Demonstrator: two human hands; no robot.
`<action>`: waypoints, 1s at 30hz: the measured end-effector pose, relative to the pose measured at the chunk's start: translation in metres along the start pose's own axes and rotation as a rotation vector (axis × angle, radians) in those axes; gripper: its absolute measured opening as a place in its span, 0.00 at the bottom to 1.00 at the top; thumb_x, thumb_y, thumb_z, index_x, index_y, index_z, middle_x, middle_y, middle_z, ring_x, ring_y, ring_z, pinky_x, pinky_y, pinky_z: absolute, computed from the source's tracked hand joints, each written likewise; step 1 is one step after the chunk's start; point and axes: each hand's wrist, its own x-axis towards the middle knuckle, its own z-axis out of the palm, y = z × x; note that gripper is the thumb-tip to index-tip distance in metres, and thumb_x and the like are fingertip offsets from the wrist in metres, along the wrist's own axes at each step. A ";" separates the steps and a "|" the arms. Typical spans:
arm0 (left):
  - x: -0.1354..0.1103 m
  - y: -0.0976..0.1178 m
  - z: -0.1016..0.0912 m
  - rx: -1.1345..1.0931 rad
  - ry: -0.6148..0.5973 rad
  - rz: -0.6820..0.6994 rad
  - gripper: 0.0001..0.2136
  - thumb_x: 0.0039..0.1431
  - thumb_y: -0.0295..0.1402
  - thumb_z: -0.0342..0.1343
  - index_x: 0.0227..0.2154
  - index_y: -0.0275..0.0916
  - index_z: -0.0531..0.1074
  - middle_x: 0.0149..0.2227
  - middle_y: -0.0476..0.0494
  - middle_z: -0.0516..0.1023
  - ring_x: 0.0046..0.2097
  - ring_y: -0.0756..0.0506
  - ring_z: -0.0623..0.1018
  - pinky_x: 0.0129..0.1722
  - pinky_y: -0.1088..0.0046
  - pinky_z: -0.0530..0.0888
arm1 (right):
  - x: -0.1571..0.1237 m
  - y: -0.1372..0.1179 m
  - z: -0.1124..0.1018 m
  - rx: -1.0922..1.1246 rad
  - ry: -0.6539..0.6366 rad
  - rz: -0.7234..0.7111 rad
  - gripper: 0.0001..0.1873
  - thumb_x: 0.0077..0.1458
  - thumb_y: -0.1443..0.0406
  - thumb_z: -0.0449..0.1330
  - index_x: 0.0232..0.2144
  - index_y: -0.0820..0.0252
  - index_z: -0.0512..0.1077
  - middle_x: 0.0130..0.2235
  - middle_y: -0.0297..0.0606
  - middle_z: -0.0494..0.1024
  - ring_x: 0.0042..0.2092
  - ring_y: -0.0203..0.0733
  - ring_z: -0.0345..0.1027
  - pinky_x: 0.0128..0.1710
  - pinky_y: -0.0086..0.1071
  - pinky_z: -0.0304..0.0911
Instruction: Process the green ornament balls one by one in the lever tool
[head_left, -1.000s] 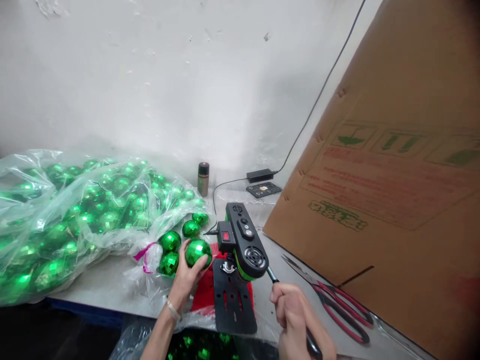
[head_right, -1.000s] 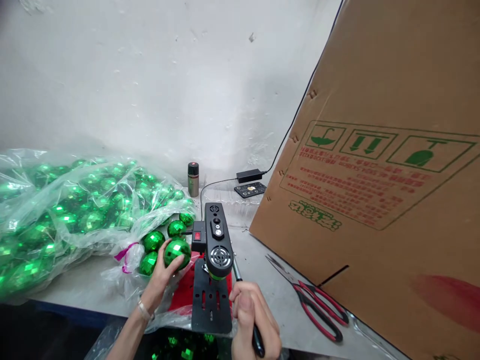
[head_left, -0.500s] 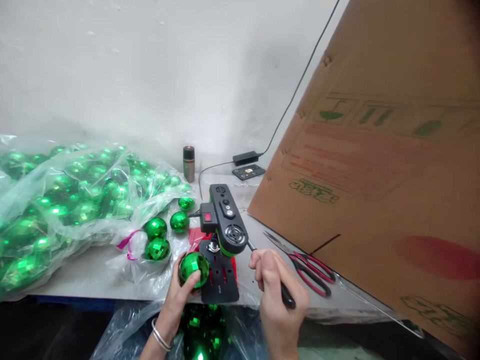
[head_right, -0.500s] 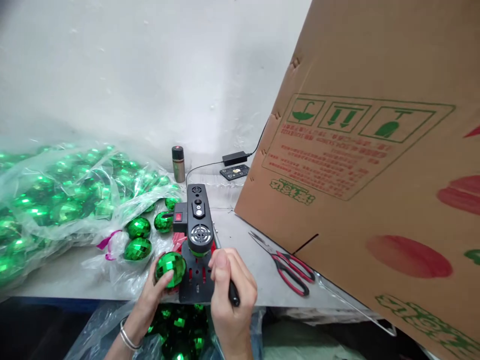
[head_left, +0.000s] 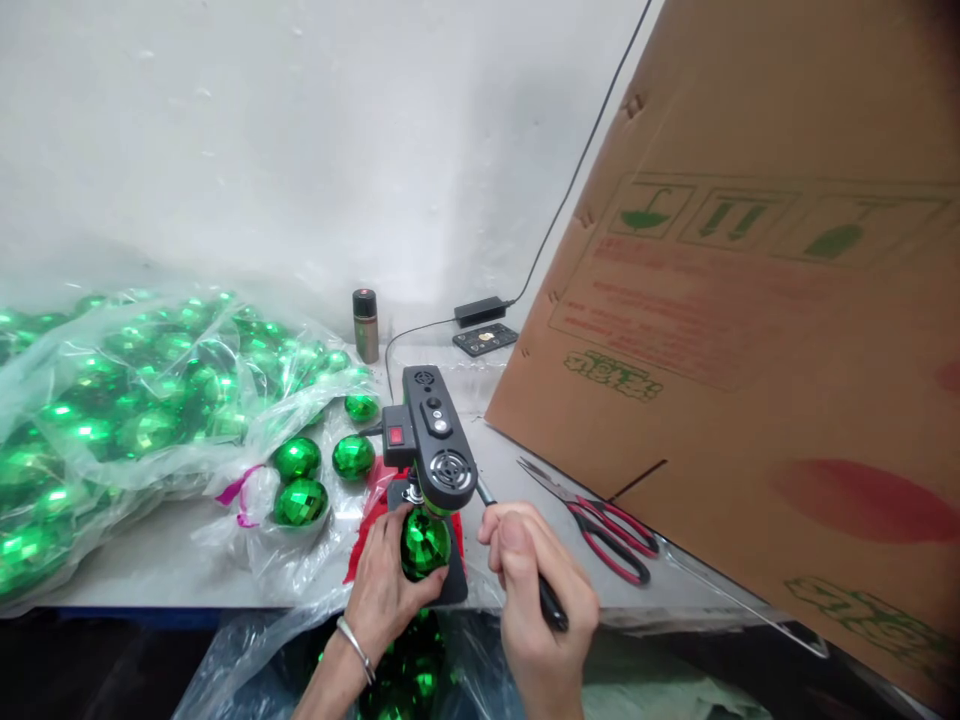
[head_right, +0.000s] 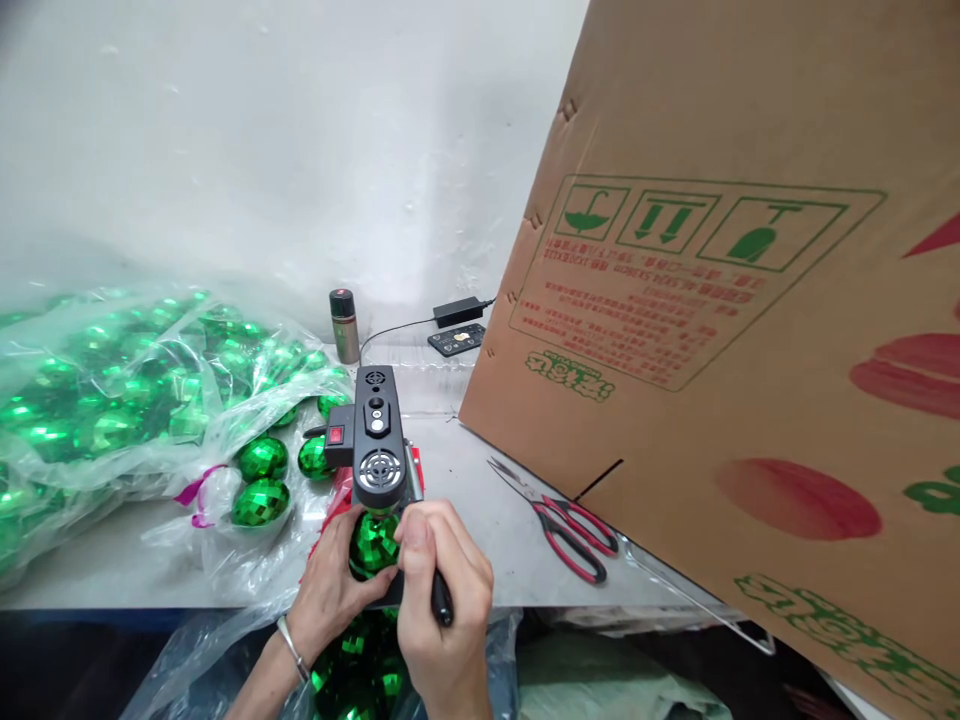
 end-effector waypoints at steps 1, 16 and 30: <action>0.001 0.000 0.001 0.009 -0.002 0.000 0.35 0.48 0.39 0.72 0.61 0.41 0.76 0.54 0.32 0.87 0.59 0.24 0.87 0.62 0.37 0.83 | 0.000 0.000 0.000 0.001 -0.003 -0.003 0.20 0.79 0.70 0.54 0.30 0.55 0.69 0.28 0.31 0.74 0.29 0.35 0.70 0.28 0.28 0.63; -0.006 -0.020 0.011 -0.017 0.045 0.030 0.35 0.50 0.39 0.73 0.63 0.43 0.77 0.61 0.32 0.85 0.64 0.24 0.83 0.66 0.32 0.78 | -0.003 0.002 0.001 -0.004 0.022 -0.008 0.21 0.78 0.70 0.54 0.29 0.55 0.70 0.27 0.33 0.74 0.28 0.36 0.71 0.25 0.30 0.59; 0.004 -0.015 0.016 -0.219 -0.137 -0.095 0.41 0.44 0.37 0.77 0.65 0.38 0.75 0.59 0.30 0.86 0.61 0.26 0.85 0.66 0.37 0.80 | -0.024 0.019 0.001 0.001 0.049 -0.049 0.21 0.78 0.73 0.53 0.28 0.55 0.66 0.26 0.30 0.69 0.29 0.35 0.71 0.27 0.30 0.61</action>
